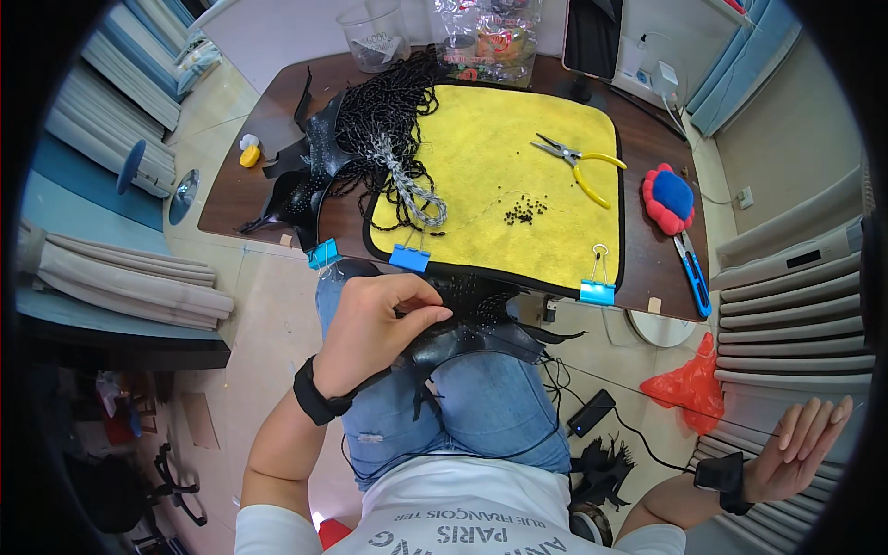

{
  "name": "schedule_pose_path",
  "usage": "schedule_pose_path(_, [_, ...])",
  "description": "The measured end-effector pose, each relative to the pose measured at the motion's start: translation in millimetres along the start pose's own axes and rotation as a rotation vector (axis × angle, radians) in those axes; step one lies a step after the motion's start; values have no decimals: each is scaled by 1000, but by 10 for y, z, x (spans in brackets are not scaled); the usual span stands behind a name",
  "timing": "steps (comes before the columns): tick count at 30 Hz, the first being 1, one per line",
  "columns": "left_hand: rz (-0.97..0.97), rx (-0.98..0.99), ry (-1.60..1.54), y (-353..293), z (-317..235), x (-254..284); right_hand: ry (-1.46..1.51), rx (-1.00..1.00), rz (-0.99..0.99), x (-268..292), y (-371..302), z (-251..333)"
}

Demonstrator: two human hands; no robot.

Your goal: Hand-stitching and assembling black mesh components of a shoe upper using a needle and thread.

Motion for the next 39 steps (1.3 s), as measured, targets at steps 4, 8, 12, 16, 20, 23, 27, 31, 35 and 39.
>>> schedule_pose_path(4, [38, 45, 38, 40, -91, 15, -20, -6, 3, -9, 11, -10])
schedule_pose_path(8, [40, 65, 23, 30, -101, -4, -41, -6, -14, 37, -2, 0])
schedule_pose_path(12, [-22, 95, 1, -1, -26, 37, -115, -13, -36, 85, -39, 1])
schedule_pose_path(16, [-85, 172, -67, -59, 90, 71, -206, -14, -112, 139, -99, -37])
schedule_pose_path(20, [-107, 238, -148, -82, 151, 34, -279, -51, -157, 177, -127, -94])
schedule_pose_path(23, [-106, 254, -146, -91, 191, 26, -278, -50, -165, 187, -134, -115])
schedule_pose_path(27, [-98, 248, -95, -112, 255, 19, -289, -67, -186, 228, -138, -148])
schedule_pose_path(31, [-97, 257, -111, -128, 277, 2, -278, -95, -184, 258, -156, -191])
schedule_pose_path(35, [-112, 289, -155, -131, 306, -5, -267, -114, -181, 280, -165, -224])
schedule_pose_path(39, [-145, 346, -227, -172, 387, 48, -268, -202, -221, 318, -158, -309])
Point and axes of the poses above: each hand's wrist, its own y-axis towards the middle knuckle, its own x-axis out of the back of the hand, z = x × y, the point moved 4 cm from there along y, towards the middle knuckle, and after that the axes turned 13 degrees about -x, right-handed, at the moved point
